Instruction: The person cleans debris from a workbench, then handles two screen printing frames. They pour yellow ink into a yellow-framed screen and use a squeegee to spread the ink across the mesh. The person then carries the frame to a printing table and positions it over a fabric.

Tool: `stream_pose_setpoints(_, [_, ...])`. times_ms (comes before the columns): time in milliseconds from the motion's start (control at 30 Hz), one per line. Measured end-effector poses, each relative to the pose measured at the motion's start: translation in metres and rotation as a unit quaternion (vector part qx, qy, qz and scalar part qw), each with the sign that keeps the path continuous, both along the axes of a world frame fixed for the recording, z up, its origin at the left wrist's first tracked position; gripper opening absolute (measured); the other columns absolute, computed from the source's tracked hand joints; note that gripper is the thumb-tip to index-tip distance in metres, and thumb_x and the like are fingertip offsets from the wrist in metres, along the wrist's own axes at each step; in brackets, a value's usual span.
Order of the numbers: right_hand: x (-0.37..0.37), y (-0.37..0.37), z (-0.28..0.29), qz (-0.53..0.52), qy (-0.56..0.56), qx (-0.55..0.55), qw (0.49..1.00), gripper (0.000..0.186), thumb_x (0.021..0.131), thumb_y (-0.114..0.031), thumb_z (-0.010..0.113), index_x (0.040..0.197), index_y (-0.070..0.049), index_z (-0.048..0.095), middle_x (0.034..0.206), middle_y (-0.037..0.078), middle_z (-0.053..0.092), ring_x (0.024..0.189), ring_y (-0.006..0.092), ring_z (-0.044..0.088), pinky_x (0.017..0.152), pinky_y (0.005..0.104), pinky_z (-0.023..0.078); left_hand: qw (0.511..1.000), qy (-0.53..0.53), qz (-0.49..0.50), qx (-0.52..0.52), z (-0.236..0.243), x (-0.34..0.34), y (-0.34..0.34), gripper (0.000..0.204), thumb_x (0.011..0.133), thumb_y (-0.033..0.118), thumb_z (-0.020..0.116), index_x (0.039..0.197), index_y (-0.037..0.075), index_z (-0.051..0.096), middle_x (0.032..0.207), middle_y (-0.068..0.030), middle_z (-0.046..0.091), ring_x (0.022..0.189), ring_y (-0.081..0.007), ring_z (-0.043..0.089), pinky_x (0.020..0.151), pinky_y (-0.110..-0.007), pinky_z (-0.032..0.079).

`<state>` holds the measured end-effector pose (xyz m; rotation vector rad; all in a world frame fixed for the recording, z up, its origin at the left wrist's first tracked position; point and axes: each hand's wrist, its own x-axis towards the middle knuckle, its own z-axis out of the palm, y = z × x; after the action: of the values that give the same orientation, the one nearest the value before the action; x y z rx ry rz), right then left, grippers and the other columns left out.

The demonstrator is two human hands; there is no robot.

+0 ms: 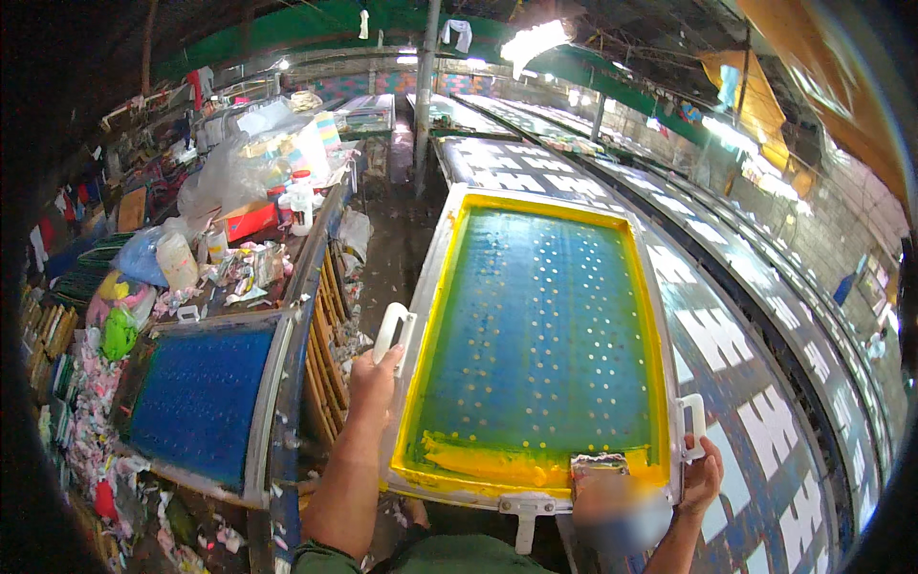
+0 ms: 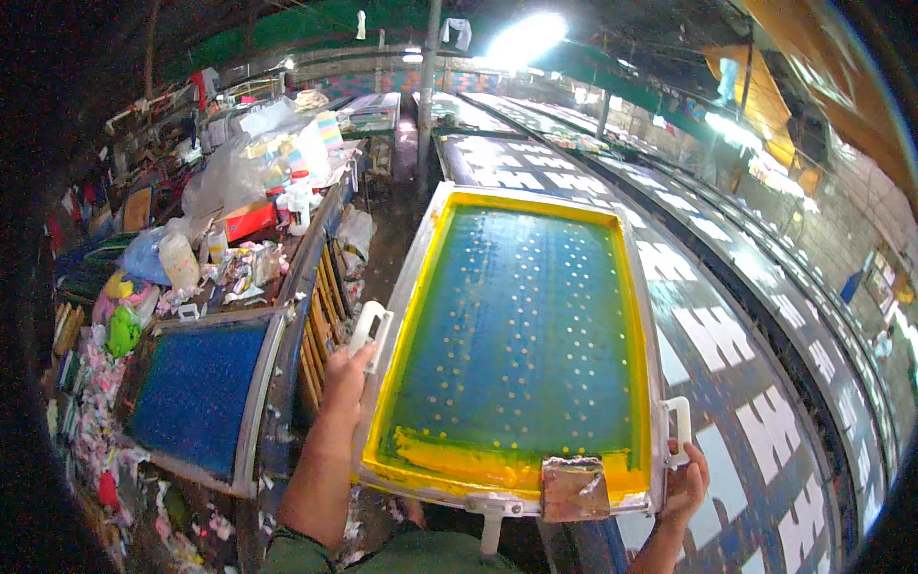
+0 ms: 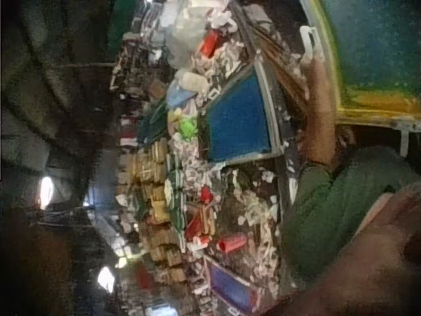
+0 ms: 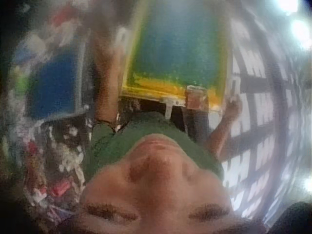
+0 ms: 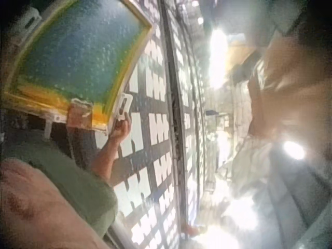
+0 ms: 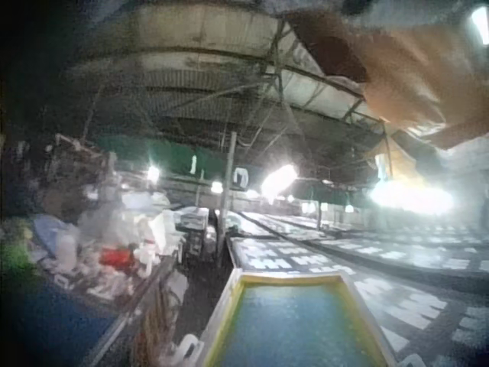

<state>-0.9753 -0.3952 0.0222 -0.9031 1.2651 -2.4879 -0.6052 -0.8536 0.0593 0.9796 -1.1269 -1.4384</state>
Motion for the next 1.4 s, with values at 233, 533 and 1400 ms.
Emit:
stream_pose_setpoints(233, [-0.03, -0.126, 0.005, -0.052, -0.013, -0.001, 0.999, 0.051, 0.104, -0.036, 0.062, 0.139, 0.001, 0.061, 0.126, 0.024, 0.07, 0.119, 0.037, 0.068, 0.106, 0.0551, 0.056, 0.997, -0.052, -0.057, 0.023, -0.001, -0.077, -0.175, 0.034, 0.097, 0.025, 0.076, 0.117, -0.001, 0.074, 0.099, -0.0079, 0.076, 0.085, -0.0175, 0.071, 0.078, -0.035, 0.055])
stream_pose_setpoints(533, [-0.084, -0.209, -0.012, -0.033, -0.091, -0.048, 0.994, 0.05, 0.101, -0.019, 0.064, 0.141, 0.009, 0.059, 0.135, 0.027, 0.066, 0.132, 0.0425, 0.061, 0.107, 0.0494, 0.055, 0.981, -0.051, -0.186, 0.027, 0.009, -0.187, -0.352, 0.032, 0.098, 0.027, 0.073, 0.112, -0.002, 0.074, 0.09, -0.0039, 0.072, 0.074, -0.0136, 0.064, 0.069, -0.034, 0.052])
stream_pose_setpoints(1400, [-0.349, -1.105, 0.028, 0.125, 0.013, -0.049, 0.991, 0.066, 0.099, -0.037, 0.063, 0.145, 0.01, 0.056, 0.135, 0.03, 0.067, 0.129, 0.0385, 0.065, 0.115, 0.0526, 0.049, 0.996, -0.008, 0.085, -0.037, 0.0, -0.256, -1.004, 0.025, 0.095, 0.025, 0.076, 0.106, 0.003, 0.074, 0.093, -0.0013, 0.07, 0.082, -0.0142, 0.064, 0.077, -0.033, 0.049])
